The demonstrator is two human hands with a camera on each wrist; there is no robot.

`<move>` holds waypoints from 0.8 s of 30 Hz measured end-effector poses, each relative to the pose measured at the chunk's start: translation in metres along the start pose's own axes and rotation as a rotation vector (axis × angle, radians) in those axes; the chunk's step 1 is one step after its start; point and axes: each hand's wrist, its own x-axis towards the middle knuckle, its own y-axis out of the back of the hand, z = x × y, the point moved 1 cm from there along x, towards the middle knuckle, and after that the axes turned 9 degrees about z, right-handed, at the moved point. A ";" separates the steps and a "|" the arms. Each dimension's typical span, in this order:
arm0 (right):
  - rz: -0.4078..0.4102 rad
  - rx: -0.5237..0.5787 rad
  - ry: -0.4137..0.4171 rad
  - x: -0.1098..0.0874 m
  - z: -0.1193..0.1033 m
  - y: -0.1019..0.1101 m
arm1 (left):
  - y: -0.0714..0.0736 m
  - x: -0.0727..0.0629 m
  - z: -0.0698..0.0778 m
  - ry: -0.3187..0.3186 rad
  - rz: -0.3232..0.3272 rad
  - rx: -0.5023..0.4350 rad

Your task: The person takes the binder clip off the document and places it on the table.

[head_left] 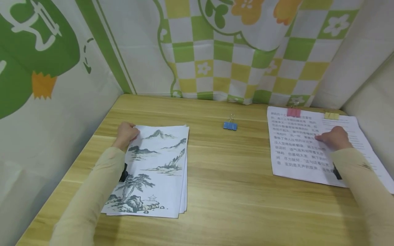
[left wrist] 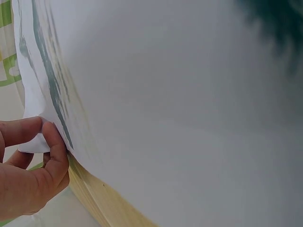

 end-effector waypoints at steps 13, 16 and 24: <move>-0.040 0.034 -0.107 -0.006 -0.018 0.006 | 0.000 -0.002 0.000 0.019 0.005 -0.009; -0.035 0.015 -0.112 -0.006 -0.020 0.007 | -0.001 -0.001 -0.001 0.015 0.008 -0.024; -0.047 0.003 -0.068 0.001 -0.013 0.006 | -0.002 0.002 -0.001 -0.001 0.024 -0.024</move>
